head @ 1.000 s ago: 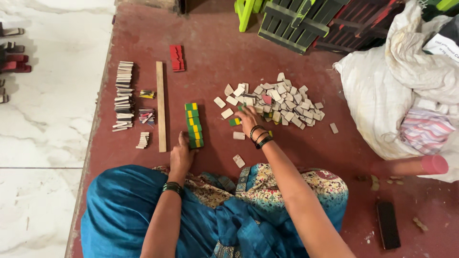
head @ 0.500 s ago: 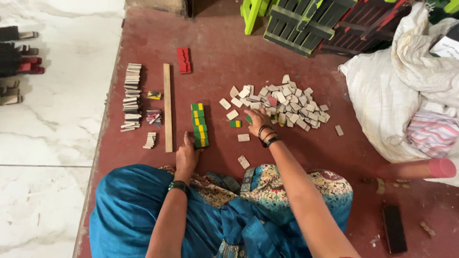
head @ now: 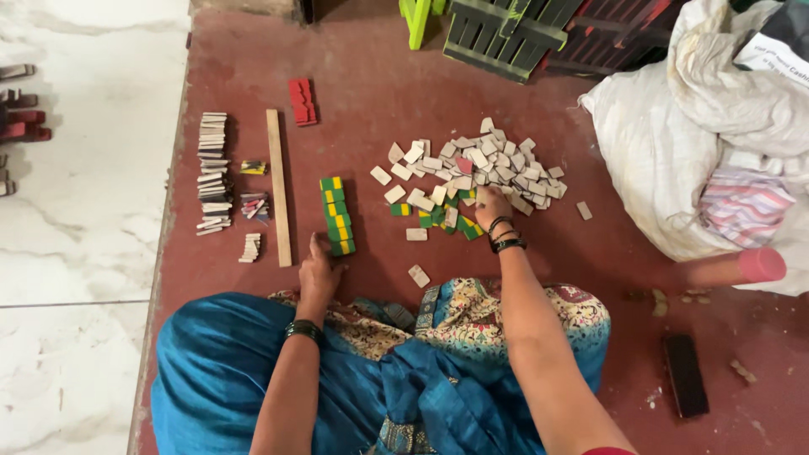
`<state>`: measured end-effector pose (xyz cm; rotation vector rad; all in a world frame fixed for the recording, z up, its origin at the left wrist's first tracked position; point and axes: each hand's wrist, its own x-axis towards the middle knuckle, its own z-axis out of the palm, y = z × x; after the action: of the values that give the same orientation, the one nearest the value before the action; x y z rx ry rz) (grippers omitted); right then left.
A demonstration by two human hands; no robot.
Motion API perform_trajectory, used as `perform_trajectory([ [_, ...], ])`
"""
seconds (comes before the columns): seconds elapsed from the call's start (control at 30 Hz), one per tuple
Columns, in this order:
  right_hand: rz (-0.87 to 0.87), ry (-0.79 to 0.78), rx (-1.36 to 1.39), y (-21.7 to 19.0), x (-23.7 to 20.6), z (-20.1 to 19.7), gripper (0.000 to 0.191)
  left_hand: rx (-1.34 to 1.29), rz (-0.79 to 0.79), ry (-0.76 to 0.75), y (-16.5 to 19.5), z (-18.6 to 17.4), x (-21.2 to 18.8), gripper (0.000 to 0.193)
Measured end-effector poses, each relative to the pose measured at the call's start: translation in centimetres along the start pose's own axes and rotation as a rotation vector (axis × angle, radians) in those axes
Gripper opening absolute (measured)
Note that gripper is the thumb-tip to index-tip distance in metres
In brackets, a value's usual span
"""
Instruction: The person sits on the floor and sorts small cut wooden pieces, stacking green and yellow painted pieces into a column, then picks up plain wooden pieces one at a time and matches them into pairs, setting matched pieces aside.
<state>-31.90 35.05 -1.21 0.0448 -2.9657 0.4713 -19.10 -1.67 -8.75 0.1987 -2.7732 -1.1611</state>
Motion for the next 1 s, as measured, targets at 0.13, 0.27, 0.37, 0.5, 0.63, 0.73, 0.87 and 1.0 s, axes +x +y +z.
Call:
perform_trajectory([
  [0.13,0.102,-0.175,-0.175,0.4,-0.5,-0.2,0.061,0.039,-0.046,-0.066,1.2,0.7,-0.7,0.113],
  [0.27,0.099,-0.108,-0.163,1.6,-0.8,-0.7,0.042,0.045,-0.121,-0.108,2.2,1.5,-1.8,0.114],
  [0.37,-0.006,-0.149,0.023,2.1,-1.1,-0.3,0.035,0.117,-0.092,-0.08,3.3,2.2,-2.3,0.111],
  [0.5,0.389,-0.298,1.115,3.5,-2.4,-0.4,0.025,0.229,-0.227,-0.128,5.0,2.7,-4.6,0.094],
  [0.63,0.344,0.121,0.395,7.1,-5.7,-3.0,0.022,0.193,-0.24,-0.087,6.8,2.9,-7.6,0.075],
  [0.73,0.277,0.234,-0.148,8.4,-10.4,-5.0,0.061,0.182,-0.183,-0.11,9.0,3.9,-11.2,0.055],
  [0.87,0.653,-0.187,1.279,6.1,-17.4,-5.5,0.038,0.239,-0.032,-0.43,14.2,7.3,-19.1,0.04],
  [1.0,0.561,0.024,1.016,5.1,-26.6,-7.1,0.044,-0.168,0.559,-0.576,18.6,9.5,-29.6,0.044],
])
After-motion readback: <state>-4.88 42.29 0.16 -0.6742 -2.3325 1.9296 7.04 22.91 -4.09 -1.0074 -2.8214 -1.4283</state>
